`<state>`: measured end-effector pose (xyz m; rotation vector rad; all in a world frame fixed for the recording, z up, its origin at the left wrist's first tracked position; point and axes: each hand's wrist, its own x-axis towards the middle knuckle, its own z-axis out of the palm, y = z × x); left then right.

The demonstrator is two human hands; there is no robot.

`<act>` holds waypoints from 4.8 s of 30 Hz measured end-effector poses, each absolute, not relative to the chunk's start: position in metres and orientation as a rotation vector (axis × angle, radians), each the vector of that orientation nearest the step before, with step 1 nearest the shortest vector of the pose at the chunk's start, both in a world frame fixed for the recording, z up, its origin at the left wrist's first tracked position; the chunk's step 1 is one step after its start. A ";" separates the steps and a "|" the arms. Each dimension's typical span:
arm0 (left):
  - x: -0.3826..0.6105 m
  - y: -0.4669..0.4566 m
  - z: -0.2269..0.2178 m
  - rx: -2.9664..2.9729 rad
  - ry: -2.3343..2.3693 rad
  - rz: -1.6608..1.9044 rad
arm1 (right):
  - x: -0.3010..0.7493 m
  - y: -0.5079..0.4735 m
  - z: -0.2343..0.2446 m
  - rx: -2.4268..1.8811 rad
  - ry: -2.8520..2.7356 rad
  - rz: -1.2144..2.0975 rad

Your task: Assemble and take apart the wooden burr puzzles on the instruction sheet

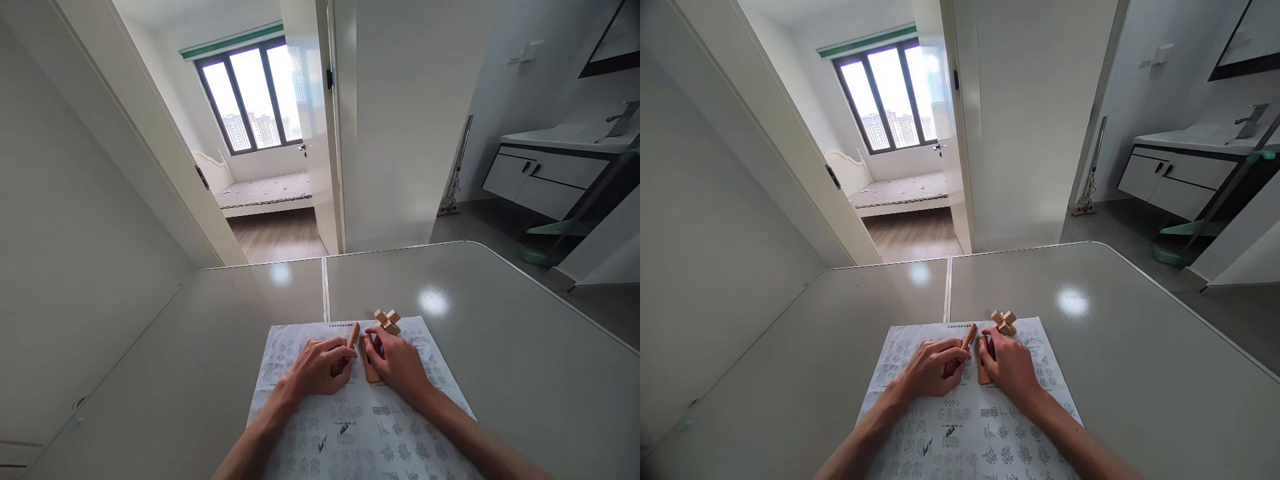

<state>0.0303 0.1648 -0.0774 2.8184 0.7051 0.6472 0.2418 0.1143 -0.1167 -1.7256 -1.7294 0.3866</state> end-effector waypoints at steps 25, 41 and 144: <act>0.030 0.165 -0.081 2.801 0.787 0.587 | 0.243 0.113 -0.115 -1.652 -1.804 0.442; 0.036 0.168 -0.071 2.761 0.618 0.651 | 0.245 0.111 -0.108 -1.356 -1.855 0.556; 0.034 0.170 -0.082 2.634 0.884 0.714 | 0.240 0.105 -0.095 -1.041 -1.598 1.056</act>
